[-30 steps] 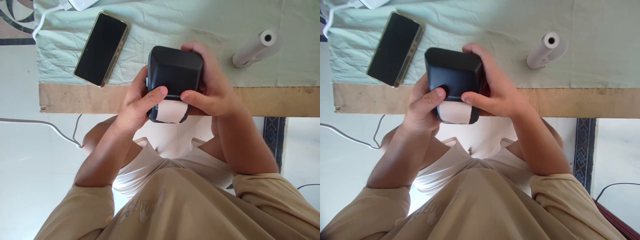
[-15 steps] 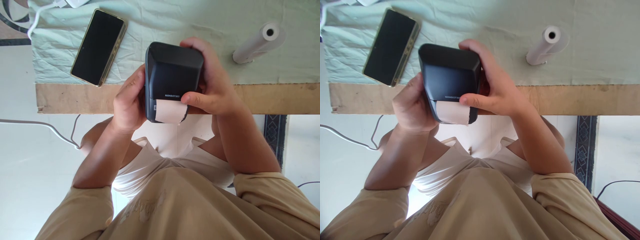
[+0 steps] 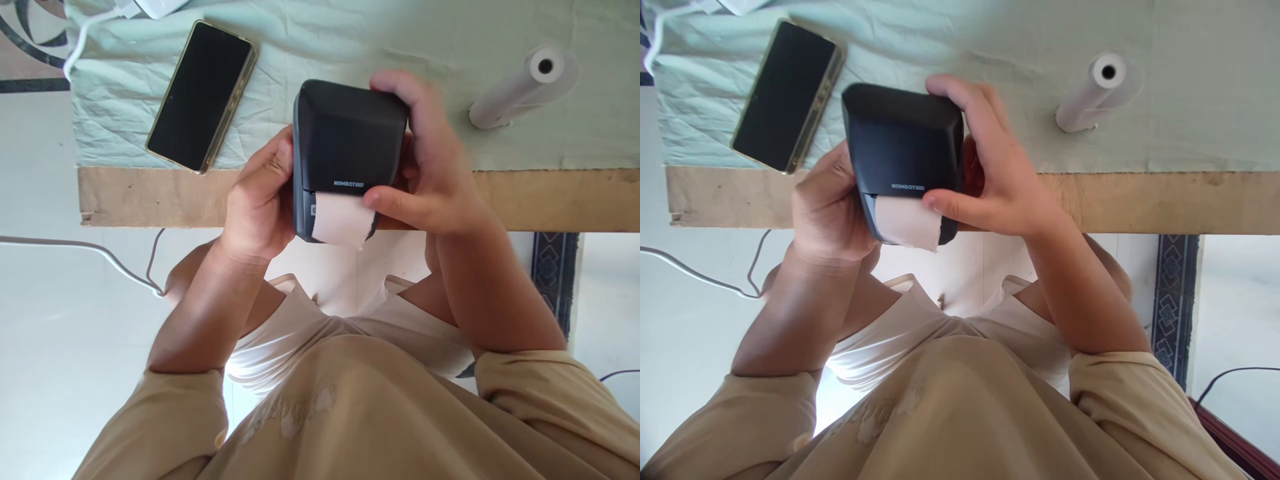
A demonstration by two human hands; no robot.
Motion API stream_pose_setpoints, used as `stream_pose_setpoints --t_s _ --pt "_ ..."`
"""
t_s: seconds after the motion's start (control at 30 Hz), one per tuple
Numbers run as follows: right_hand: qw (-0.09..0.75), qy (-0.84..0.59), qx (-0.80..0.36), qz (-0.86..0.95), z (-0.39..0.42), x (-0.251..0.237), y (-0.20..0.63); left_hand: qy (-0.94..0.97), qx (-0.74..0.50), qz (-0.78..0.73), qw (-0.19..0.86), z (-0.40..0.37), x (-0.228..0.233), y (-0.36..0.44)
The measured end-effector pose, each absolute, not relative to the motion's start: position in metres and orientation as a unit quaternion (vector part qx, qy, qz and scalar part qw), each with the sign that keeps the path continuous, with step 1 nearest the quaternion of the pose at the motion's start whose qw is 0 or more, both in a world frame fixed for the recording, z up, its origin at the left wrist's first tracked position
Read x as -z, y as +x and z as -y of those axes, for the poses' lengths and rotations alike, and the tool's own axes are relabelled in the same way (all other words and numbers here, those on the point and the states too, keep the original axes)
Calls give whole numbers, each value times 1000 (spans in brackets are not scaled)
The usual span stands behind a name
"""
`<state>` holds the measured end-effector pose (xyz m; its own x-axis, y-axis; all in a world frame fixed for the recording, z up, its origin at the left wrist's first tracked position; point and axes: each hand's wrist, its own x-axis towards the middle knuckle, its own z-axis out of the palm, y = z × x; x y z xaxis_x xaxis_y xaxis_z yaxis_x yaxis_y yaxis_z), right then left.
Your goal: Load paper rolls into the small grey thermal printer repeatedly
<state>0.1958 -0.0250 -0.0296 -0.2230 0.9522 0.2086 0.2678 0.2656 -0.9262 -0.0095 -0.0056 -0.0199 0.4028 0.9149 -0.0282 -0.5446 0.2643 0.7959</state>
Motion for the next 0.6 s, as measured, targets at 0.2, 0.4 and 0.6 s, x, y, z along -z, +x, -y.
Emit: stream_pose_setpoints --t_s 0.2,0.4,0.6 --pt "413 -485 -286 716 28 13 202 344 -461 -281 768 5 14 -10" --pt "439 -534 -205 693 44 -17 201 420 -410 -250 770 5 22 -19" --pt "519 -547 -134 643 40 -25 196 442 -413 -264 751 4 23 -21"
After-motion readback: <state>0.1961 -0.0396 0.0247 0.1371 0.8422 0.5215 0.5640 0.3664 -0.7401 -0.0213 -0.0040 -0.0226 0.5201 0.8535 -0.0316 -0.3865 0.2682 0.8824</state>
